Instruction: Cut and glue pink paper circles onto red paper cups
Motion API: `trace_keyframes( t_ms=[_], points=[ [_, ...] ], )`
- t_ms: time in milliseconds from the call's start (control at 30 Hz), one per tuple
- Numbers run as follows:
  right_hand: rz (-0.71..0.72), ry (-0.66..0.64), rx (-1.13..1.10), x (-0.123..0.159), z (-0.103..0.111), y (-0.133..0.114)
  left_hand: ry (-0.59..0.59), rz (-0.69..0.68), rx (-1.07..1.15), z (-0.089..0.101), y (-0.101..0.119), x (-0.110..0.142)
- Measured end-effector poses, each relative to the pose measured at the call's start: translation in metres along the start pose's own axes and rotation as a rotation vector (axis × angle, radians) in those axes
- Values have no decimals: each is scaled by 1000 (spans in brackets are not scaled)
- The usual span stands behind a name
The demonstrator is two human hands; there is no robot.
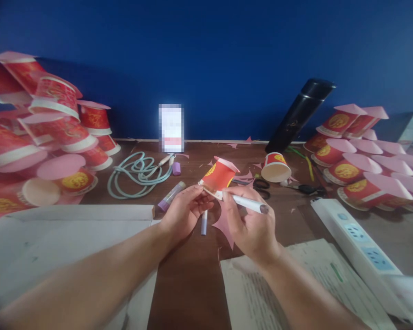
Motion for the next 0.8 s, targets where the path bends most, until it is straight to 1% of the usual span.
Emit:
trace_keyframes(
  t_ms=[67,200,267,433,633,800],
  points=[
    [2,-27,-13,1,-2,1,6,2,3,1,0,0],
    [-42,22,-36,1,2,5,-5,2,10,0,-1,0],
    [-53,27,-46,1,1,5,-20,1,5,0,0,0],
    [7,-38,-97,2,-2,-1,-31,15,-5,1,-1,-2],
    [-107,53,-131,1,9,9,-16,40,21,5,-3,-4],
    [-125,32,-131,3,5,11,-16,40,20,5,-3,-3]
  ],
)
Point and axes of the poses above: each hand's wrist, its own x-axis away from the middle knuckle, its own z-axis out of the back of the hand, y = z × x, the point moved 6 cm from there along -x, towards the middle knuckle, and after that the axes turned 4 degrees about -y, right-handed, at the moved point
